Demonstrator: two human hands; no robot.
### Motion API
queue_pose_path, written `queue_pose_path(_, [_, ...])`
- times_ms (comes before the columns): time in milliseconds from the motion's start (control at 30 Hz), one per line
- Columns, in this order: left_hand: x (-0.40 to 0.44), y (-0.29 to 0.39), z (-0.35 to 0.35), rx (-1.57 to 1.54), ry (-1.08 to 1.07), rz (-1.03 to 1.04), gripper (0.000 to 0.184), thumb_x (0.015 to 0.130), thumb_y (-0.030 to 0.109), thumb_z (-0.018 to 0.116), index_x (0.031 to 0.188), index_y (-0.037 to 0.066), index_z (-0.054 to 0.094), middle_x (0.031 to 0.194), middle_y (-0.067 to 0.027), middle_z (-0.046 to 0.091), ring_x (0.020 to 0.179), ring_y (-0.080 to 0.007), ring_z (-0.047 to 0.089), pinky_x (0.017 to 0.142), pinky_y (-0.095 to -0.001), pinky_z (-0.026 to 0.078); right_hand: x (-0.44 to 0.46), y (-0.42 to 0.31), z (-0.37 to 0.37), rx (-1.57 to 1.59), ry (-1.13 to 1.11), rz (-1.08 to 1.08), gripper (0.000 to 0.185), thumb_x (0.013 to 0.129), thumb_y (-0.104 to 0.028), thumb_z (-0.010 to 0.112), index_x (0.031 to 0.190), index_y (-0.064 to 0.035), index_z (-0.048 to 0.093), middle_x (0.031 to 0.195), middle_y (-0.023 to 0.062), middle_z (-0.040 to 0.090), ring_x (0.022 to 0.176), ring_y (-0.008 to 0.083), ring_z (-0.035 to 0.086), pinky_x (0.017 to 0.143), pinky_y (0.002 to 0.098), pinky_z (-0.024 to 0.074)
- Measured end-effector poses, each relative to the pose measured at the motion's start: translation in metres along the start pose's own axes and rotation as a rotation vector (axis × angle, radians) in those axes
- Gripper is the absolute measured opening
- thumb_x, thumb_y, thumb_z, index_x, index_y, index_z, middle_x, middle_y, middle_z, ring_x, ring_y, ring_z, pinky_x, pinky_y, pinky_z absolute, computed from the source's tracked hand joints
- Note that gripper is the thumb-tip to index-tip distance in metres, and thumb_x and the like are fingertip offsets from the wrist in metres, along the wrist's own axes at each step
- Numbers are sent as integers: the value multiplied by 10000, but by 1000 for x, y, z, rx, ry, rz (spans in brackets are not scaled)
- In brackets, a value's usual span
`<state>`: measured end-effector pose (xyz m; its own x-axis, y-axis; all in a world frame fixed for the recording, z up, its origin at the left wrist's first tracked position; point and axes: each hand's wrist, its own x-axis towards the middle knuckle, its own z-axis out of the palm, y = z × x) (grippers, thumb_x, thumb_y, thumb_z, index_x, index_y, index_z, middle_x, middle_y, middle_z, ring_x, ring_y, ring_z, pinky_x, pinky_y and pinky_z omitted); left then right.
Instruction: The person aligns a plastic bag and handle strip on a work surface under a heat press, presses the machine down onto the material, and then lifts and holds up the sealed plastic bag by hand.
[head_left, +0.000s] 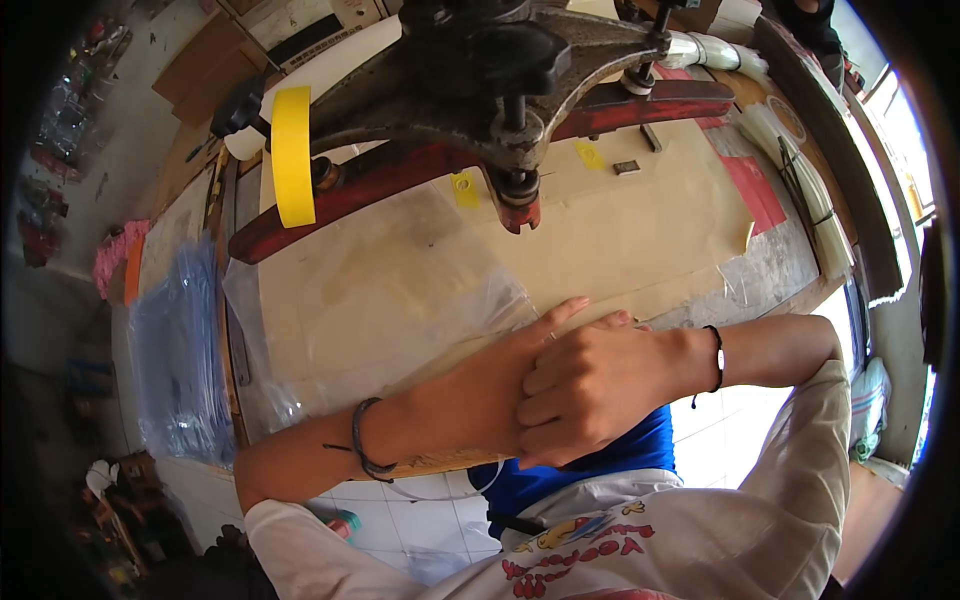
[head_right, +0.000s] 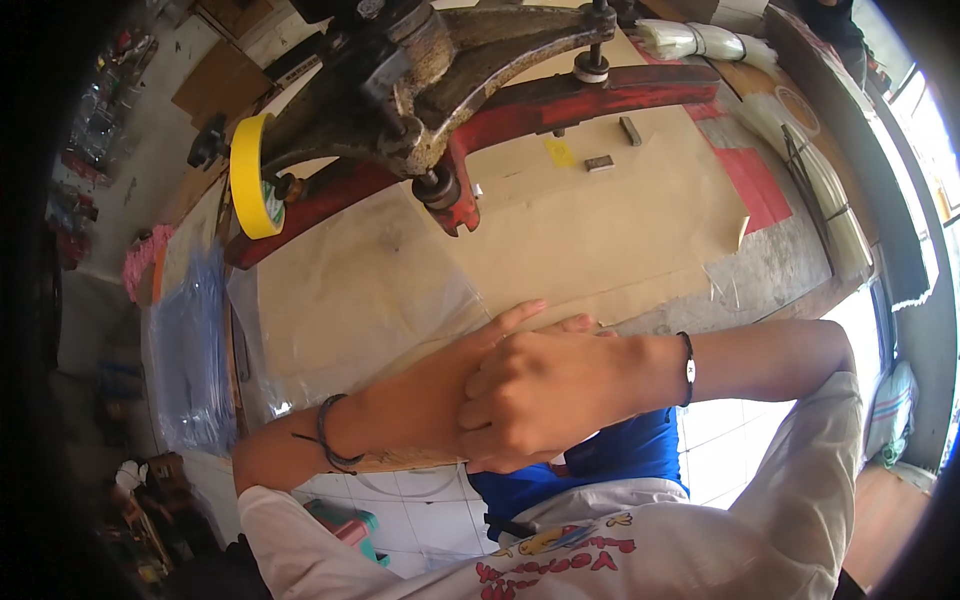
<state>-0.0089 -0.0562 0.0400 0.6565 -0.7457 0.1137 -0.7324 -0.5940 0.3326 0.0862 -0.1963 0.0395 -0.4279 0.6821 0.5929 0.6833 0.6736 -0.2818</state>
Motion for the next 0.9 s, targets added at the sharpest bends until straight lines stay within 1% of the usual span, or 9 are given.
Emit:
queue_pose_path(233, [1, -1, -8, 38, -42, 17, 787, 979, 553, 541, 1581, 83, 352, 1638, -180, 356, 1548, -243, 280, 1288, -524, 100, 1, 0, -3, 23, -30, 10, 352, 945, -290, 728, 696, -107, 557, 665, -1, 533, 593, 188, 583, 526, 339, 459])
queue_pose_path(300, [1, 0, 0, -57, 43, 17, 676, 970, 533, 529, 1501, 119, 463, 1592, -199, 422, 1537, -328, 303, 1271, -577, 113, 4, -2, -9, 8, -66, 30, 351, 948, -286, 727, 698, -103, 561, 668, 3, 539, 594, 193, 586, 529, 342, 461])
queue_pose_path(367, [0, -1, 4, -85, 98, 33, 620, 968, 523, 525, 1453, 138, 526, 1558, -216, 466, 1524, -372, 330, 1262, -603, 126, 2, 1, -6, 51, -33, 19, 350, 951, -281, 727, 700, -99, 563, 672, 7, 544, 597, 199, 589, 535, 345, 466])
queue_pose_path(433, [-1, -3, 3, -57, 120, 69, 604, 974, 524, 528, 1439, 138, 541, 1536, -229, 488, 1508, -373, 361, 1261, -600, 139, 2, 1, -5, 64, -17, 14, 349, 953, -276, 726, 701, -96, 565, 673, 11, 550, 601, 204, 593, 539, 348, 469])
queue_pose_path(533, [-1, 0, 1, -141, 157, 39, 590, 981, 531, 536, 1418, 136, 563, 1510, -232, 517, 1478, -369, 413, 1261, -589, 156, 2, 0, -5, 34, -22, 24, 351, 956, -269, 725, 698, -94, 564, 670, 14, 556, 605, 208, 600, 543, 351, 473])
queue_pose_path(633, [-3, -1, -1, -70, 81, 16, 686, 970, 517, 587, 1544, 178, 421, 1609, -189, 401, 1478, -246, 416, 1284, -515, 149, 1, 0, -1, 24, -27, 27, 356, 956, -266, 724, 691, -95, 562, 665, 15, 560, 604, 208, 605, 543, 352, 474])
queue_pose_path(733, [-2, -1, 2, -54, 115, 14, 669, 968, 480, 603, 1538, 175, 431, 1595, -197, 419, 1453, -263, 449, 1280, -519, 171, 1, 1, -2, 56, -13, 14, 361, 957, -268, 724, 685, -96, 560, 663, 16, 562, 601, 209, 606, 543, 353, 475])
queue_pose_path(833, [-2, -1, 1, -13, 103, 28, 689, 969, 473, 606, 1553, 167, 406, 1599, -205, 410, 1456, -283, 441, 1278, -521, 180, 2, 1, -3, 72, -5, 17, 363, 958, -267, 722, 683, -98, 557, 665, 17, 560, 600, 210, 606, 542, 351, 477])
queue_pose_path(900, [-3, -2, 2, -19, 99, 37, 718, 968, 475, 608, 1557, 131, 382, 1612, -207, 388, 1471, -282, 416, 1278, -517, 179, 4, 0, -6, 74, 1, 31, 362, 957, -265, 723, 683, -98, 556, 666, 18, 559, 600, 210, 607, 541, 349, 477])
